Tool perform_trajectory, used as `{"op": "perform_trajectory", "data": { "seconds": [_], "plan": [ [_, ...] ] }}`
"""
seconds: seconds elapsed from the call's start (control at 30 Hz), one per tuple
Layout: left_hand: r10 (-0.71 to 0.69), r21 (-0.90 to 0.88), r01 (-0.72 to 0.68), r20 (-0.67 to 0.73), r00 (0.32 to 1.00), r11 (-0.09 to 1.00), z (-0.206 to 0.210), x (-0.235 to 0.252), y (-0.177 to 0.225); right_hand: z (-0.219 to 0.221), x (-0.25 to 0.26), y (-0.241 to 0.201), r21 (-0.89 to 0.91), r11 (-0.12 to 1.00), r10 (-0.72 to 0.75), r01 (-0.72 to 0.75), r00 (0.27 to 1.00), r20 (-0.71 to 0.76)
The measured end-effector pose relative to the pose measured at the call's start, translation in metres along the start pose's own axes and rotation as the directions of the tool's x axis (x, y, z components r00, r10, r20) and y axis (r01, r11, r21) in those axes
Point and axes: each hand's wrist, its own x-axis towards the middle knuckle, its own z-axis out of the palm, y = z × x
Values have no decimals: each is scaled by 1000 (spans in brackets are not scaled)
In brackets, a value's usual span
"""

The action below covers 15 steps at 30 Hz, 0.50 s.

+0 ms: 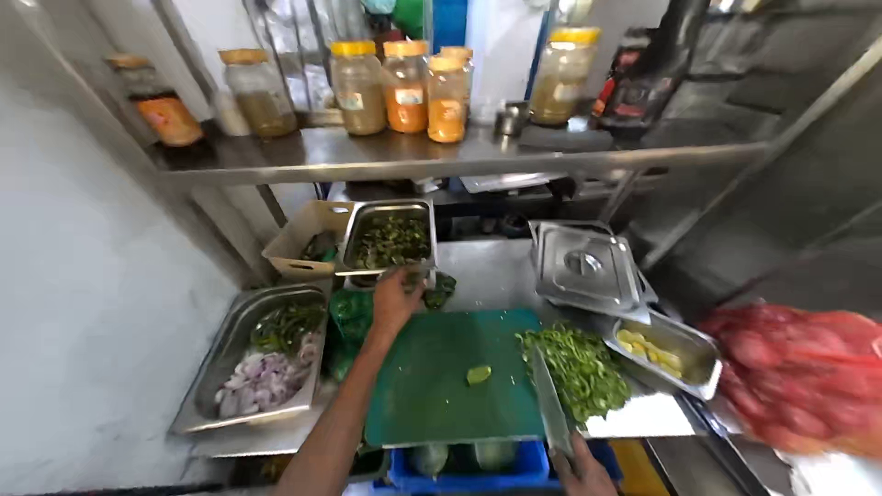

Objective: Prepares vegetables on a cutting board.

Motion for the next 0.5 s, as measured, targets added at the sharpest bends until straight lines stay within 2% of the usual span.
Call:
{"op": "perform_trajectory", "data": {
  "seconds": [0.03,0.1,0.17,0.23,0.3,0.5],
  "plan": [
    [46,-31,-42,157,986,999,22,-35,2,1,-2,-8,-48,999,20,-19,1000,19],
    [125,-52,-114,479,869,992,70,-94,0,4,2,-21,-195,980,57,-42,996,71],
    [165,-68,-157,626,762,985,107,-130,-9,9,7,-35,-356,933,102,-56,988,113],
    [175,-47,-191,655,735,981,127,-145,-17,15,10,-46,-494,865,185,-89,971,149],
    [205,-44,-228,628,751,973,136,-146,-21,17,13,-55,-584,804,245,-114,958,150],
    [278,-72,-321,696,663,944,132,-127,-17,12,11,-96,-697,716,213,-49,965,150]
  ]
}}
